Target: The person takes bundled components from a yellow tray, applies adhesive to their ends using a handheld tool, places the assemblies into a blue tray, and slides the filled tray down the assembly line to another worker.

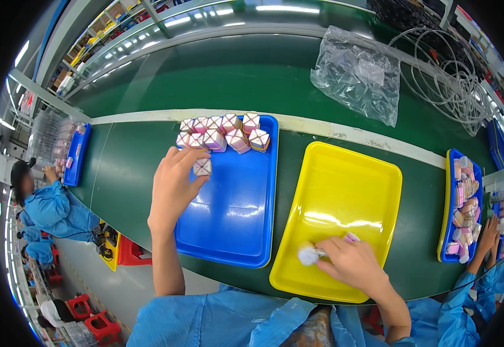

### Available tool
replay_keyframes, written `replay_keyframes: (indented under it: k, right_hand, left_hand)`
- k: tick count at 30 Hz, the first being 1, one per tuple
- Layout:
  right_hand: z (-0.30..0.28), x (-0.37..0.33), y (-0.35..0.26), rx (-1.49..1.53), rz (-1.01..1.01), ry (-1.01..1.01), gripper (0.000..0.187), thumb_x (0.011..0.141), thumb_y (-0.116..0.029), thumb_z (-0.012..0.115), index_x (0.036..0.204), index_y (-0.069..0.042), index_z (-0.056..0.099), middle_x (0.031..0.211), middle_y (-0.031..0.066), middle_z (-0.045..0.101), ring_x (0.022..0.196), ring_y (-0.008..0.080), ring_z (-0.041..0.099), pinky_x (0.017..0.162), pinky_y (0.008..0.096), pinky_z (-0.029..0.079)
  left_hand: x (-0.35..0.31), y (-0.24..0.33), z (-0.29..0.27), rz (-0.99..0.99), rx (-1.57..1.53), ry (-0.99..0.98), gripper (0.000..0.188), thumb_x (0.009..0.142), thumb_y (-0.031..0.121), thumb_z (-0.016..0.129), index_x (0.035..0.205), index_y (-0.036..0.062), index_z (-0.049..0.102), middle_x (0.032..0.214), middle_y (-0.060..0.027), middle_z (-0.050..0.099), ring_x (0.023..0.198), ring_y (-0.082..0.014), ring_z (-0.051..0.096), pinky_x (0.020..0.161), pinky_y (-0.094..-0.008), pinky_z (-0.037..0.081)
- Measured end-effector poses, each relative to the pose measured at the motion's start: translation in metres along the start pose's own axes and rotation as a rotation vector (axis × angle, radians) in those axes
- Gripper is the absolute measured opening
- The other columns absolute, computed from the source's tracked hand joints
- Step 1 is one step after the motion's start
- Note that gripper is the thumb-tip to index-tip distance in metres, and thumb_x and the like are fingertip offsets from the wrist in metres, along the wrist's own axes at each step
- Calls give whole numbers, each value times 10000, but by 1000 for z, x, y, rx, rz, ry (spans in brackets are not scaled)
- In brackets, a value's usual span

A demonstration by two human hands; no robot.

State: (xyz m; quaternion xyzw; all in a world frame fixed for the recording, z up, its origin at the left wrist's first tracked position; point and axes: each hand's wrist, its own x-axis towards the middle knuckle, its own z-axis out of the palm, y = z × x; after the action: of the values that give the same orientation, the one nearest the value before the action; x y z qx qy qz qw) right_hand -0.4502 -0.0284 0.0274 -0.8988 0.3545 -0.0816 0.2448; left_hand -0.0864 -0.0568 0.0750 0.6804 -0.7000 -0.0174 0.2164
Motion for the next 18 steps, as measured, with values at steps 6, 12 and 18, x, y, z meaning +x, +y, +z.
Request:
replay_keyframes:
  k: [6,12,18]
  right_hand:
    - [-47,36,-17,132,-19,89,324,857,-276,693,1103,-92,591,904,78,614,707,274,658,598,373,508]
    - [-27,73,-10,116,14,-72,489,822,-231,718,1246,-95,517,930,111,632,855,309,669,722,407,515]
    - [-48,101,7,123,-23,-136,491,802,-206,718,1259,-119,557,993,130,647,897,330,657,769,414,518]
  left_hand:
    - [7,-15,15,-16,76,-4,458,534,32,837,962,150,724,1109,-9,622,1000,-266,505,907,-385,406]
    - [11,-31,11,-32,80,8,456,491,86,872,904,242,760,1268,-7,468,1151,-308,396,1007,-424,322]
    - [17,-31,19,-106,187,56,454,513,86,863,925,238,745,1255,-49,454,1172,-326,379,1018,-454,302]
